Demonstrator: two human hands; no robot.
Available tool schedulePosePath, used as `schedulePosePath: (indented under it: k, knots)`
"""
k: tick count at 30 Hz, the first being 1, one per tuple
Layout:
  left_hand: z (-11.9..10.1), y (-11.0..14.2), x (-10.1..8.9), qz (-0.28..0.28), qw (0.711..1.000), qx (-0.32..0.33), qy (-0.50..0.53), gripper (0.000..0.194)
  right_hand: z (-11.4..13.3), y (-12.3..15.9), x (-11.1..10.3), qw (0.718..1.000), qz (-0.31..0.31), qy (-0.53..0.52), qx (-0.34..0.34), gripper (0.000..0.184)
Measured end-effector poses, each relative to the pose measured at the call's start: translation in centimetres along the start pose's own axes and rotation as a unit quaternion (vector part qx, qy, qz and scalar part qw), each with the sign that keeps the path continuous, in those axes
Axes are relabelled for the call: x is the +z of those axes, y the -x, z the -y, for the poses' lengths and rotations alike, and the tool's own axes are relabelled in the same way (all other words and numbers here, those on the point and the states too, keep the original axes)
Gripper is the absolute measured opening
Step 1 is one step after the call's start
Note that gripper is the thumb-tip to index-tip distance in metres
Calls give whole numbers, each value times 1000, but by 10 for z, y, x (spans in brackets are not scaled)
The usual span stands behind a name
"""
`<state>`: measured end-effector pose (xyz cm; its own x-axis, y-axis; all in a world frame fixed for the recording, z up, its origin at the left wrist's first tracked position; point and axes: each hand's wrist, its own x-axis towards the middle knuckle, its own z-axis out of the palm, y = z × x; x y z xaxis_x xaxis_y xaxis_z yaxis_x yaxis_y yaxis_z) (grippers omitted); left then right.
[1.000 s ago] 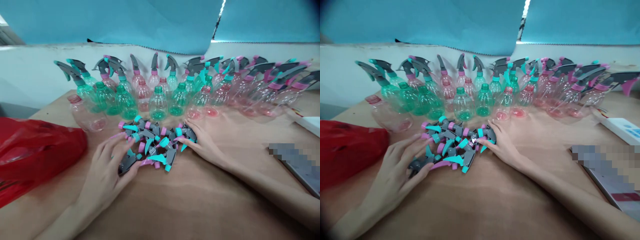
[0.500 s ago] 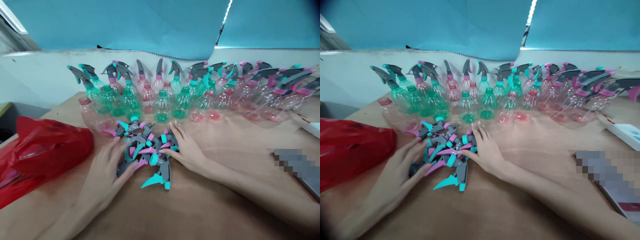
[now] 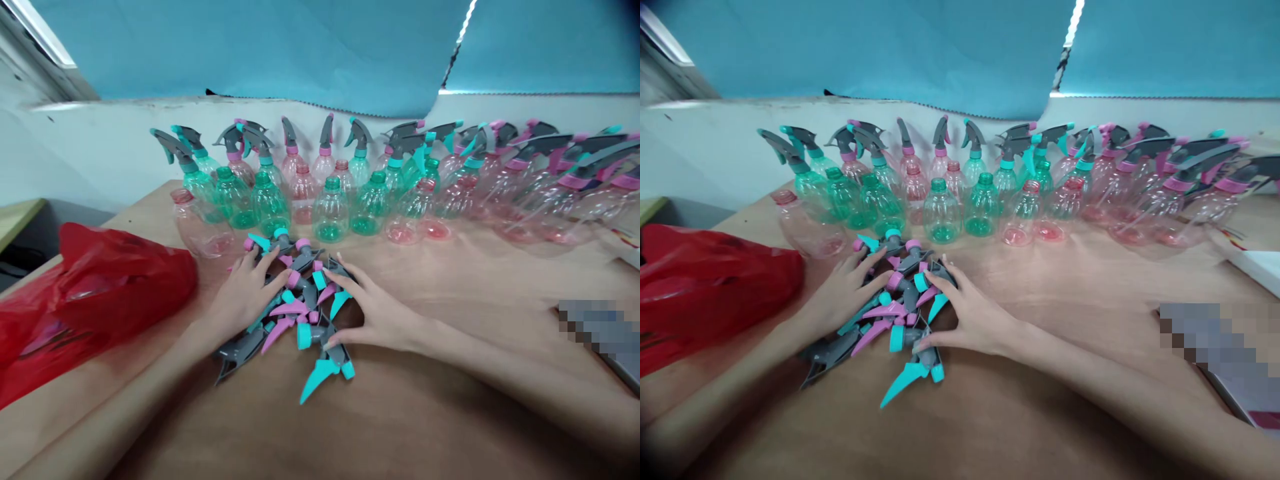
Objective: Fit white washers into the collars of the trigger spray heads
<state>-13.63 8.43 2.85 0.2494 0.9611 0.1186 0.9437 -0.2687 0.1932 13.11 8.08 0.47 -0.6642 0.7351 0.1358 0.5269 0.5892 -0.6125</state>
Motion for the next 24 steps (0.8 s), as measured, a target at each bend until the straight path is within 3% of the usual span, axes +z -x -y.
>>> schedulePosePath:
  k: [3,6,14,17,20,22,24]
  knots:
    - [-6,7,-1,24,1000,10,10,40,-4,-8,0,1000,-13,-8,-17,79]
    - [-9,9,-2,26,999,-6,21,48,-7,-18,5,998,-65,15,-22,57]
    - [-9,20,-14,-2,999,4,51,48,-8,-39,14,989,-128,73,19,45]
    - [-13,30,-26,-13,998,15,60,46,-3,-35,11,987,-132,92,26,52]
    - [-16,39,-32,11,996,65,63,54,8,-19,3,987,-110,120,3,80]
    - [-16,43,-30,23,992,112,48,65,18,-3,0,984,-79,140,-79,97]
    - [-14,44,-24,19,989,141,29,66,26,12,-1,973,-50,154,-167,97]
